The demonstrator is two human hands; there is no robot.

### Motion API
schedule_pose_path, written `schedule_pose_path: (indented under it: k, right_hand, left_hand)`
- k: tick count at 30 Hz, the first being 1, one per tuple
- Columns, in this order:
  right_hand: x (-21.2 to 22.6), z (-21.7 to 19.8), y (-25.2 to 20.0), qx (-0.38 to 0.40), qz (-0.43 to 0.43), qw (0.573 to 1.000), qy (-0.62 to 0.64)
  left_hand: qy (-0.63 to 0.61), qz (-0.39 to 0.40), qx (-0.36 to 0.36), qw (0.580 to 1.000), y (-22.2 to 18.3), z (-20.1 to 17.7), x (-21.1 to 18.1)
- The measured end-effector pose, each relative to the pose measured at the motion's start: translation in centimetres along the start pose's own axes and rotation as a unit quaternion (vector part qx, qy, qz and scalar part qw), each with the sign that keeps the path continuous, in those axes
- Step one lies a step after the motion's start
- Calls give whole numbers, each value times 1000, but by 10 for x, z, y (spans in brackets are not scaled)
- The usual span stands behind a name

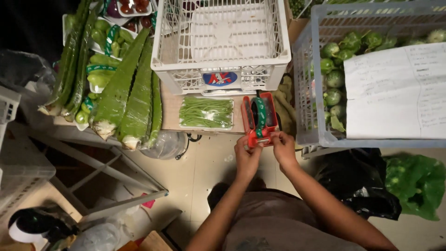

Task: Packaging green beans by bundling them with tape and placing them into crates.

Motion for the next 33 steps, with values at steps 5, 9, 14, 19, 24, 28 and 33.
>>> schedule_pose_path:
  k: [5, 9, 14, 19, 24, 28, 33]
  right_hand:
    - [6, 11, 13, 10, 82, 996, -27]
    - [-2, 22, 25, 35, 129, 988, -71]
    - [25, 31, 29, 30, 182, 979, -87]
    - [29, 44, 34, 2, 200, 976, -91]
    - [-6, 47, 38, -28, 242, 967, -69]
    - [55, 35, 19, -6, 284, 958, 32]
    - [53, 19, 34, 21, 153, 988, 13]
  left_hand:
    - [62, 75, -21, 995, 30, -8, 36]
    - [84, 136, 1, 987, 35, -17, 30]
    - [101, 173, 21, 980, 40, -27, 11]
    - [108, 208, 34, 972, 46, -32, 5]
    - [123, 207, 55, 969, 47, -35, -4]
    - [139, 196, 34, 970, 53, -29, 8]
    - [221, 201, -21, 954, 43, -15, 12]
Point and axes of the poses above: each hand's wrist, its own y-axis towards the middle knuckle, its own z-axis out of the palm, x = y × z, the point moved 2 cm from there along y, towards the middle knuckle, and after that the axes turned 5 degrees about -z, right-handed, at the moved point
